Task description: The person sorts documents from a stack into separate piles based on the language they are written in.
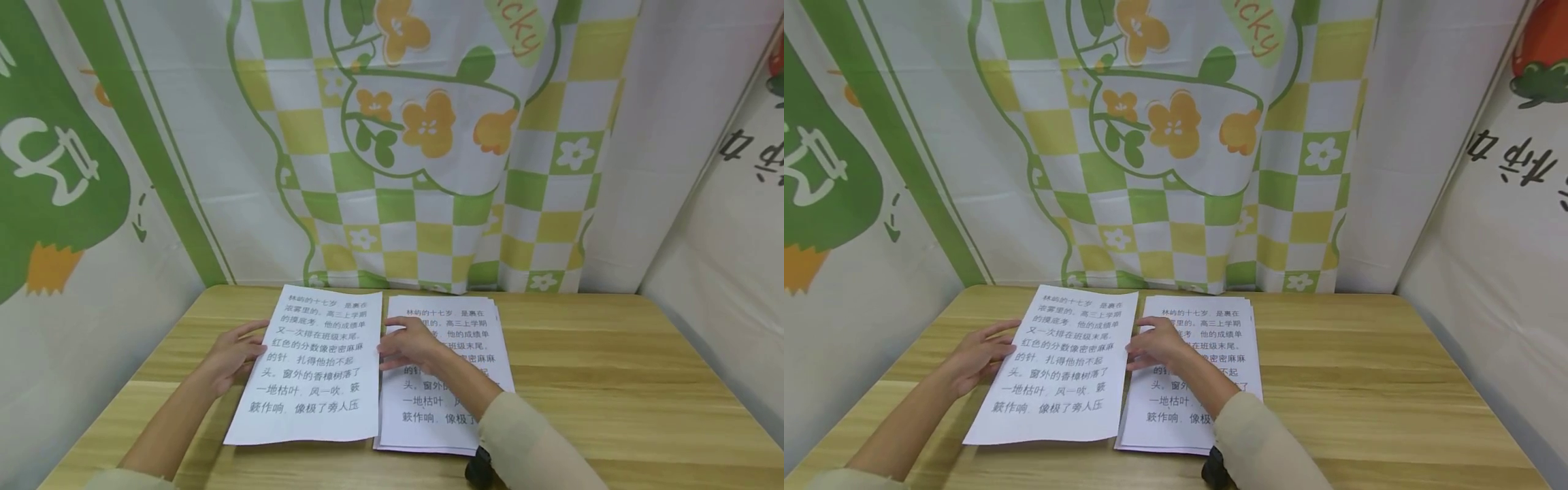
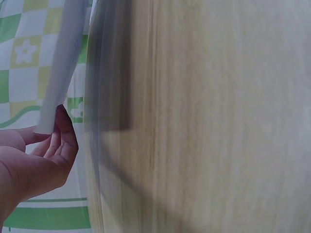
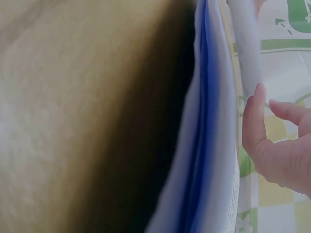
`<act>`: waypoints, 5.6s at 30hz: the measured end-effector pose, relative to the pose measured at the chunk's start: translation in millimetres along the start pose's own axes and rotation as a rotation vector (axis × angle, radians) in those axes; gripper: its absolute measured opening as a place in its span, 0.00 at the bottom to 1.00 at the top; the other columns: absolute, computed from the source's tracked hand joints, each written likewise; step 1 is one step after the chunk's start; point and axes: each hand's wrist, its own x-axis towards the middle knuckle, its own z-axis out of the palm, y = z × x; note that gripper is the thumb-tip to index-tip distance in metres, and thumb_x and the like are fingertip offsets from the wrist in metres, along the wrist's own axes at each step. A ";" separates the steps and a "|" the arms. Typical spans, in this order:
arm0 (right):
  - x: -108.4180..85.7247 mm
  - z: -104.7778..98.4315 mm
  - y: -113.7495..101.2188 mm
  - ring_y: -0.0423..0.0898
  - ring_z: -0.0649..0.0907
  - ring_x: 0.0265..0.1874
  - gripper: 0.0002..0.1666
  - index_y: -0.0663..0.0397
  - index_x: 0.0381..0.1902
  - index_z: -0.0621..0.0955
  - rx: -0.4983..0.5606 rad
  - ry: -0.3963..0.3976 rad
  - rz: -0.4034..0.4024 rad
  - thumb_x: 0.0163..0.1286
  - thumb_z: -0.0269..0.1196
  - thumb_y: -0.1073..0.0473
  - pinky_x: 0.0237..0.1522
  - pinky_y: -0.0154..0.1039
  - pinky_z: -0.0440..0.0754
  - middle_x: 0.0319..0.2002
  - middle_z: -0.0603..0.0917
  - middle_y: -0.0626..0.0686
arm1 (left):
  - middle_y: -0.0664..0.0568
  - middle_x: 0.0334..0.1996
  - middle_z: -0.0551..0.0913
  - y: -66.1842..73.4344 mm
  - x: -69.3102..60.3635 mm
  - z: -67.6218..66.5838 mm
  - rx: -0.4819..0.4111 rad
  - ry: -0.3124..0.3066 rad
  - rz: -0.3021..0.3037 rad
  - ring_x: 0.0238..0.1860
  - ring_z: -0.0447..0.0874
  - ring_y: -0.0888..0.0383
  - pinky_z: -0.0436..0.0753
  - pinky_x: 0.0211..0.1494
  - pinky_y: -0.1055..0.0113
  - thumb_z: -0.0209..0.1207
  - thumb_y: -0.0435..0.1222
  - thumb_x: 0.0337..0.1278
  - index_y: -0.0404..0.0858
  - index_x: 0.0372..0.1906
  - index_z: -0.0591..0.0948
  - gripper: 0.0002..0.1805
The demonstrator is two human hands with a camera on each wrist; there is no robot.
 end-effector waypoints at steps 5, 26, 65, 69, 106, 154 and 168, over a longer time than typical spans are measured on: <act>0.7 3.3 1.6 0.58 0.89 0.43 0.40 0.71 0.75 0.64 0.007 -0.024 0.006 0.68 0.63 0.74 0.42 0.46 0.92 0.51 0.82 0.69 | 0.56 0.41 0.86 -3.2 1.9 -1.4 0.007 0.014 -0.004 0.37 0.87 0.62 0.89 0.40 0.67 0.50 0.22 0.72 0.27 0.79 0.57 0.34; -4.6 0.2 1.4 0.64 0.85 0.56 0.46 0.65 0.80 0.59 -0.035 -0.141 -0.004 0.67 0.64 0.71 0.51 0.53 0.89 0.69 0.71 0.73 | 0.29 0.63 0.77 -4.8 10.7 -6.6 0.121 0.043 -0.056 0.43 0.82 0.63 0.86 0.44 0.69 0.49 0.36 0.79 0.19 0.75 0.59 0.31; -30.9 -7.4 -3.9 0.66 0.83 0.59 0.46 0.61 0.80 0.60 -0.098 -0.178 -0.070 0.68 0.65 0.70 0.50 0.56 0.89 0.70 0.72 0.71 | 0.29 0.68 0.69 -0.4 5.1 -0.7 0.209 0.104 -0.082 0.57 0.75 0.50 0.83 0.50 0.74 0.49 0.39 0.79 0.22 0.76 0.60 0.33; -43.2 -22.1 -6.3 0.62 0.84 0.57 0.46 0.61 0.80 0.61 -0.190 -0.148 -0.101 0.69 0.66 0.69 0.48 0.54 0.90 0.68 0.74 0.70 | 0.31 0.66 0.72 1.2 4.8 3.3 0.238 0.112 -0.085 0.56 0.75 0.50 0.80 0.51 0.71 0.49 0.39 0.77 0.22 0.76 0.60 0.34; -101.5 -132.9 1.6 0.58 0.86 0.51 0.41 0.69 0.77 0.62 -0.415 0.242 -0.123 0.70 0.64 0.68 0.47 0.49 0.90 0.61 0.78 0.73 | 0.32 0.63 0.79 34.5 -7.3 130.5 0.142 -0.208 0.039 0.58 0.83 0.43 0.84 0.63 0.52 0.55 0.36 0.75 0.23 0.70 0.71 0.27; -116.4 -151.7 2.4 0.63 0.85 0.51 0.41 0.73 0.77 0.57 -0.411 0.249 -0.104 0.71 0.61 0.71 0.47 0.52 0.90 0.62 0.74 0.77 | 0.29 0.66 0.75 37.4 -11.9 164.1 0.004 -0.339 0.002 0.64 0.80 0.37 0.82 0.66 0.51 0.56 0.35 0.73 0.22 0.71 0.68 0.30; -116.6 -151.2 1.7 0.62 0.84 0.52 0.40 0.73 0.76 0.59 -0.418 0.238 -0.108 0.72 0.62 0.69 0.47 0.52 0.90 0.62 0.74 0.77 | 0.29 0.66 0.74 40.3 -9.7 165.7 -0.004 -0.349 0.005 0.64 0.79 0.36 0.83 0.65 0.52 0.55 0.35 0.74 0.21 0.71 0.68 0.29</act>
